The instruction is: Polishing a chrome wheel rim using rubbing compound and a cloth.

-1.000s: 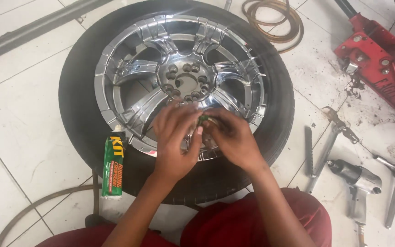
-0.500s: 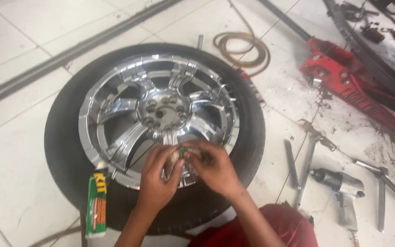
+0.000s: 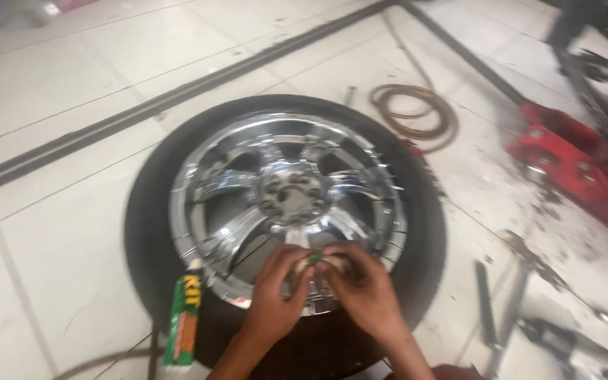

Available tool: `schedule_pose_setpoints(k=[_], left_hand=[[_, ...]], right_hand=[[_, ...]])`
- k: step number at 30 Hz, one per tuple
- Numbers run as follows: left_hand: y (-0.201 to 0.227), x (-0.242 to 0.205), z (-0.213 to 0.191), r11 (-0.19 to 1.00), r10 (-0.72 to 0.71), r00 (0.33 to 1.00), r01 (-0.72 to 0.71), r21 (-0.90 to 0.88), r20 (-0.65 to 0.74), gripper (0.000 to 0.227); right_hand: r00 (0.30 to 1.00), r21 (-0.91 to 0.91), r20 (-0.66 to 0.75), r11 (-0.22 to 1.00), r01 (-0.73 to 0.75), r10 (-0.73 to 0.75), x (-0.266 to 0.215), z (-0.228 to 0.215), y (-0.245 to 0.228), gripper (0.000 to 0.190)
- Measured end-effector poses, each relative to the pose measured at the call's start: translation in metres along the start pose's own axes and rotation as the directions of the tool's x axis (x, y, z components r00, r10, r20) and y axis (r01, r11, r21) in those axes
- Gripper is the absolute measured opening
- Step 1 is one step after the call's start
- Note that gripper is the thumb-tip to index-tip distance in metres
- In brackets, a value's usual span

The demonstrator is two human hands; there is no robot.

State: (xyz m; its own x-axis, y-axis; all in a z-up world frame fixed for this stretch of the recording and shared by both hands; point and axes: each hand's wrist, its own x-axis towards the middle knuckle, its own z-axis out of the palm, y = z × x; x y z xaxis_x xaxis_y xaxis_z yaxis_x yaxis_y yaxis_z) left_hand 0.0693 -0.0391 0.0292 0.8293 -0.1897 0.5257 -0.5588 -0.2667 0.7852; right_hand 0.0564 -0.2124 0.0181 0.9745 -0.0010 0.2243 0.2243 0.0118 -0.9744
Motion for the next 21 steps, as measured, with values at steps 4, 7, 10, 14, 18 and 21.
schedule_pose_setpoints(k=[4, 7, 10, 14, 18, 21], left_hand=[[0.002, -0.002, -0.006, 0.999, 0.031, 0.999, -0.032, -0.037, -0.028, 0.022], [-0.002, -0.003, -0.003, 0.991, 0.017, 1.000, -0.019, -0.130, -0.022, 0.021], [-0.006, -0.006, -0.003, 0.993, 0.042, 0.996, -0.050, -0.104, -0.076, 0.022], [-0.015, -0.007, -0.002, 0.935, -0.130, 0.990, 0.104, -0.340, -0.055, 0.019], [-0.025, -0.009, -0.005, 0.760, -0.214, 0.976, 0.194, -0.620, 0.042, 0.017], [-0.026, -0.010, -0.008, 0.735, -0.139, 0.975, 0.217, -0.643, 0.171, 0.017]], right_hand=[[1.000, 0.025, -0.010, 0.999, 0.025, -0.024, -0.002, 0.009, -0.013, 0.023], [0.996, -0.006, -0.028, 0.997, -0.082, 0.081, -0.003, 0.009, -0.020, 0.027], [0.988, -0.007, 0.028, 0.989, -0.150, 0.150, -0.004, 0.012, -0.023, 0.034], [0.993, -0.058, 0.073, 0.994, -0.090, 0.095, -0.003, 0.017, -0.034, 0.040], [0.996, -0.132, 0.061, 0.990, -0.058, 0.066, -0.004, 0.012, -0.025, 0.037], [0.987, -0.017, 0.041, 0.988, -0.154, 0.155, -0.004, 0.004, -0.019, 0.030]])
